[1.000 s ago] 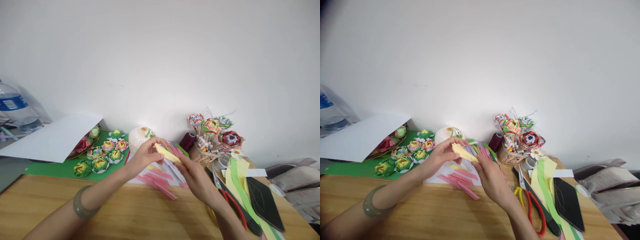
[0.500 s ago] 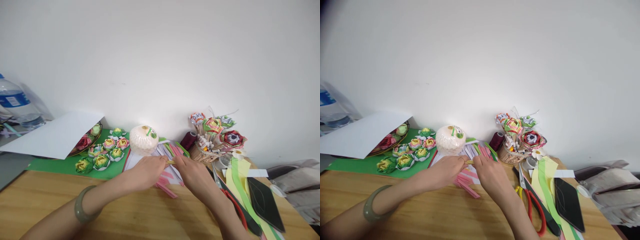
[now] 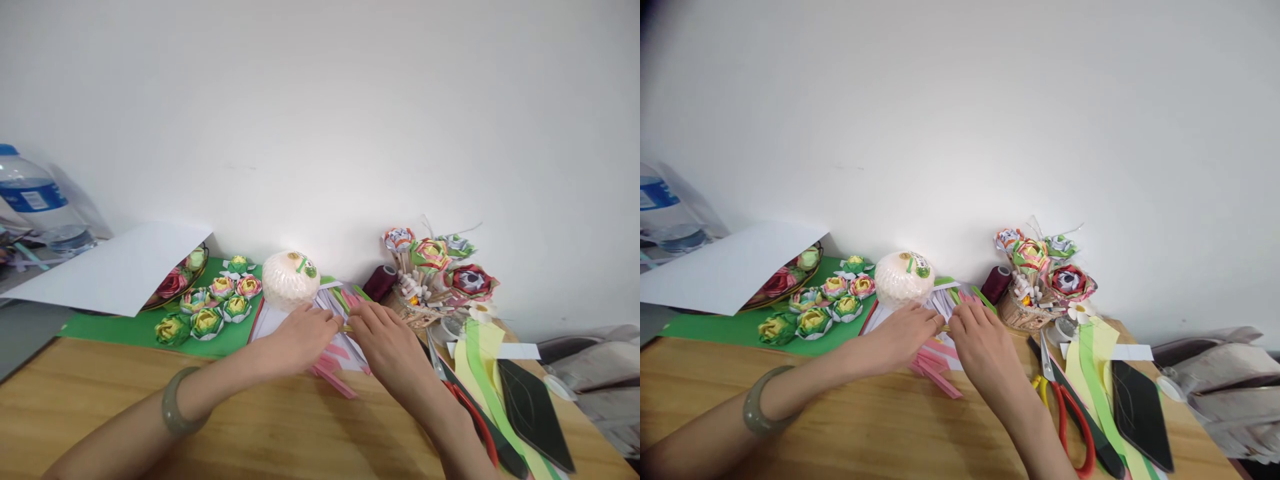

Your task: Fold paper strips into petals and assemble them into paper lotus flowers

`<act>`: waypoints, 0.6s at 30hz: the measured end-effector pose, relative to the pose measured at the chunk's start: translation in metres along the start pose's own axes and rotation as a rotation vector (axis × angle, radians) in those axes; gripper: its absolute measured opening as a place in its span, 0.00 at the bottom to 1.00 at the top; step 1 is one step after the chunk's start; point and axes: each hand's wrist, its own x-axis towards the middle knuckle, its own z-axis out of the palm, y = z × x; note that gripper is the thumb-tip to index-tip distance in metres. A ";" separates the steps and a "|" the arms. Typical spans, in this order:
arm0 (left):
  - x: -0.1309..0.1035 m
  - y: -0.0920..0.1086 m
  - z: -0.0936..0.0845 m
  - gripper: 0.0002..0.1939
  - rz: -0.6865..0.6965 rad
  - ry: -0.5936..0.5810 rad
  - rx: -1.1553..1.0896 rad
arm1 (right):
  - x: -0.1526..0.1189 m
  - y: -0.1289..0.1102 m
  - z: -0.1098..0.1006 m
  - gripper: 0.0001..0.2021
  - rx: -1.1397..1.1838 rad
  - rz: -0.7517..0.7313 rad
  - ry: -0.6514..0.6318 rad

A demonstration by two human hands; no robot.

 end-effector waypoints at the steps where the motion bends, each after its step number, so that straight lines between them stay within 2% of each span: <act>1: 0.000 -0.001 0.002 0.12 -0.024 -0.005 -0.036 | 0.000 0.001 0.000 0.08 0.008 0.016 0.010; 5: 0.001 -0.003 0.008 0.10 -0.102 0.031 -0.301 | -0.003 0.005 -0.002 0.07 0.193 0.183 0.065; 8: 0.002 0.000 0.008 0.13 -0.144 0.091 -0.614 | -0.004 0.004 -0.002 0.15 0.536 0.374 0.108; 11: 0.002 0.004 0.007 0.17 -0.141 0.143 -0.823 | -0.002 -0.003 0.001 0.20 0.876 0.457 0.125; 14: 0.001 0.009 0.005 0.19 -0.141 0.153 -0.890 | -0.001 -0.012 0.007 0.22 1.064 0.504 0.170; 18: -0.003 0.014 0.003 0.21 -0.221 0.127 -0.807 | 0.000 -0.020 0.012 0.24 1.084 0.564 0.176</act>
